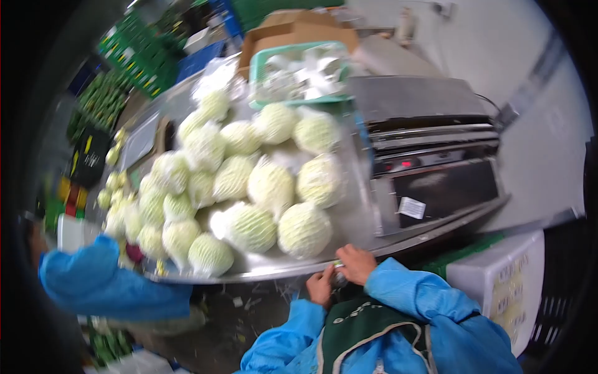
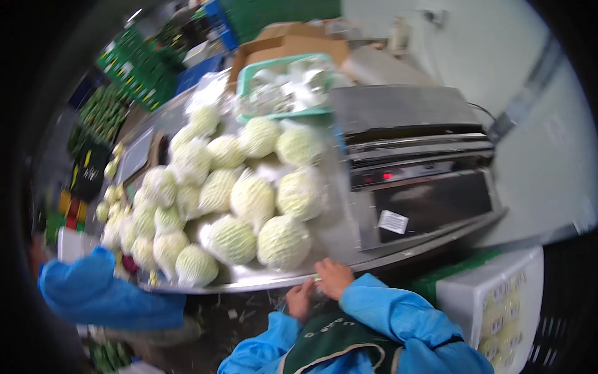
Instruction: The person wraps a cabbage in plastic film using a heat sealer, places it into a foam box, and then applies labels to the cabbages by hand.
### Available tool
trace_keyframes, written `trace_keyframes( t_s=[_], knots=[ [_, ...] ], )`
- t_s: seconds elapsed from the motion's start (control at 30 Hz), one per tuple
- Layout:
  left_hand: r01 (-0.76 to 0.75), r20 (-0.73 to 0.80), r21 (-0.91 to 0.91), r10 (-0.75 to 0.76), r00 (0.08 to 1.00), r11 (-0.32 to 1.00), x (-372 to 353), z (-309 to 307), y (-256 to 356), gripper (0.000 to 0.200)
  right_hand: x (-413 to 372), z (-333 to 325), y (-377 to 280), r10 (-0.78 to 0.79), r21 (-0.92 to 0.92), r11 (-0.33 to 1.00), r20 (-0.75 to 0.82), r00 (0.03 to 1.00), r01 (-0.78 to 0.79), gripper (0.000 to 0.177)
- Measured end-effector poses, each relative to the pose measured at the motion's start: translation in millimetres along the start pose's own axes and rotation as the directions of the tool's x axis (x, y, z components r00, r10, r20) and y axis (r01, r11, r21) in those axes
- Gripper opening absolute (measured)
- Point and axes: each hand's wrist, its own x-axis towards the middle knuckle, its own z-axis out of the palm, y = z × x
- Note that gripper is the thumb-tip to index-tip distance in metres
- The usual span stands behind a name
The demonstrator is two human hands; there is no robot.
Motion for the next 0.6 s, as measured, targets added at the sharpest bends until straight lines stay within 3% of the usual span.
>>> trace_keyframes(
  t_s=[0.07,0.1,0.13,0.2,0.23,0.27,0.47,0.6],
  knots=[
    [-0.01,0.007,0.028,0.01,1.0,1.0,7,-3,-10,0.039,-1,0,4,0.06,0.129,0.989,0.046,0.997,-0.066,0.03],
    [-0.003,0.038,-0.042,0.004,0.999,0.999,-6,-1,11,0.037,-3,3,8,0.017,0.218,0.976,0.028,0.999,-0.022,0.031],
    [-0.033,0.009,-0.047,0.034,0.999,0.998,7,-5,-8,0.034,-7,-7,3,0.025,0.253,0.967,0.047,0.999,-0.036,0.032],
    [-0.149,0.015,0.003,0.149,0.989,0.989,7,-3,-5,0.037,-24,-17,1,0.066,0.385,0.922,-0.069,0.995,-0.035,0.032],
    [-0.135,0.039,0.002,0.135,0.99,0.991,32,-15,-35,0.038,-31,-15,9,0.035,0.398,0.917,-0.166,0.985,0.035,0.029],
    [-0.118,0.043,0.002,0.118,0.992,0.993,58,-23,-58,0.038,-41,-31,9,0.083,0.406,0.914,-0.197,0.977,0.004,0.026],
    [-0.054,0.093,0.057,0.049,0.995,0.997,54,-11,-41,0.035,-116,-81,39,0.373,0.548,0.828,-0.376,0.848,-0.121,0.022],
    [-0.033,0.1,0.072,0.025,0.995,0.997,56,-12,-38,0.034,-179,-84,56,0.503,0.597,0.777,-0.394,0.77,-0.202,0.023]
  ],
)
